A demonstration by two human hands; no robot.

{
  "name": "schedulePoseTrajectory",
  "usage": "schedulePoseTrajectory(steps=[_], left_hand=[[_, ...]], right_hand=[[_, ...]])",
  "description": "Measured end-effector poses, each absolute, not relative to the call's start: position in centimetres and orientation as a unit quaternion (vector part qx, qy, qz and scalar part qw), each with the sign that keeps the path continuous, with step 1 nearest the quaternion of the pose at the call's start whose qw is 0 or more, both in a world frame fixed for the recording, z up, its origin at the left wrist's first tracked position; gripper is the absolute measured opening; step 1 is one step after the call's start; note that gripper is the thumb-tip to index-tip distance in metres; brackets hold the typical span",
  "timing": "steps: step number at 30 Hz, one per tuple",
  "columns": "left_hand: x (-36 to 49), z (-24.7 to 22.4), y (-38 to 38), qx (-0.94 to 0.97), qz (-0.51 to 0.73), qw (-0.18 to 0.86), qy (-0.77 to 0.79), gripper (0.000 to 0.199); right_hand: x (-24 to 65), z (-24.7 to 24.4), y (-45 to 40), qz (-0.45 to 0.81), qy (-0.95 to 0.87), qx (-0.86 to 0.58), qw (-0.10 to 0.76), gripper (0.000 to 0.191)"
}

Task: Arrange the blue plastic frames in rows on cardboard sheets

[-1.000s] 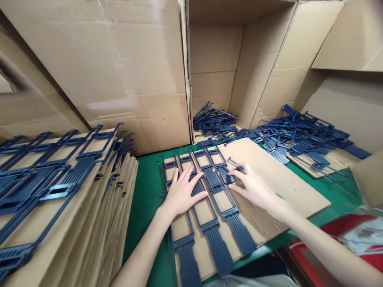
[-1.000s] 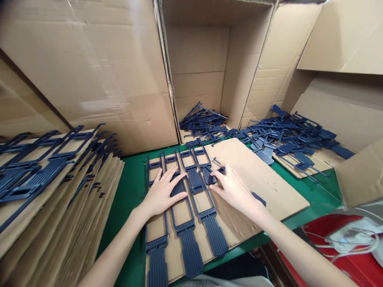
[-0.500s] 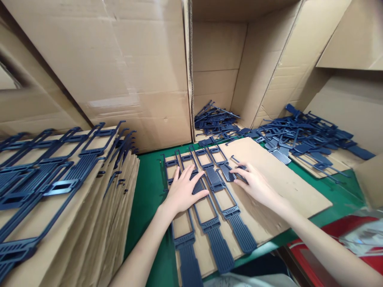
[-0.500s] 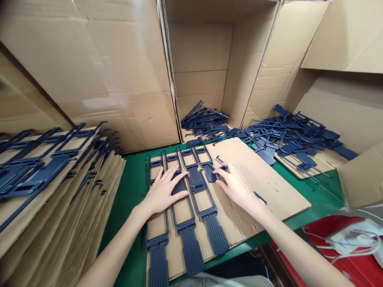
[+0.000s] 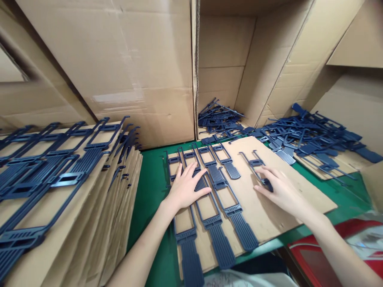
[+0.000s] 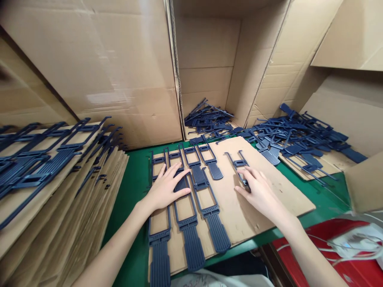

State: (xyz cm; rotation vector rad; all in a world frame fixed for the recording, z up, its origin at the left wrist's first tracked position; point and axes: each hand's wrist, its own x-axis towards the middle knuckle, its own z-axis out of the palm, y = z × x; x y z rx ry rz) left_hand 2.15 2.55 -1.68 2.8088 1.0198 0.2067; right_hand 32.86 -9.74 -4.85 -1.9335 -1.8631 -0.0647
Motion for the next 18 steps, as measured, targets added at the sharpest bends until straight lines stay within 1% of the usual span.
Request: schedulePoseTrajectory(steps=[3, 7, 13, 16, 18], left_hand=[[2.2, -1.7, 2.5, 0.934, 0.069, 0.075, 0.342, 0.067], [2.2, -1.9, 2.6, 0.935, 0.075, 0.074, 0.340, 0.068], [2.1, -2.2, 2.7, 0.936, 0.081, 0.070, 0.336, 0.067], [2.1, -2.3, 2.8, 0.937, 0.084, 0.068, 0.333, 0.067], [2.1, -2.3, 2.7, 0.937, 0.085, 0.067, 0.333, 0.067]], right_hand=[[34.1, -6.2, -10.5, -0.051, -0.651, -0.713, 0.255, 0.032], [35.1, -7.2, -11.0, -0.075, -0.601, -0.743, 0.285, 0.035], [34.2, -7.0, -11.8, -0.031, -0.539, -0.759, 0.364, 0.025], [32.4, -6.4, -12.6, -0.005, -0.554, -0.732, 0.398, 0.022], [30.9, -5.9, -13.3, 0.023, -0.570, -0.717, 0.401, 0.019]])
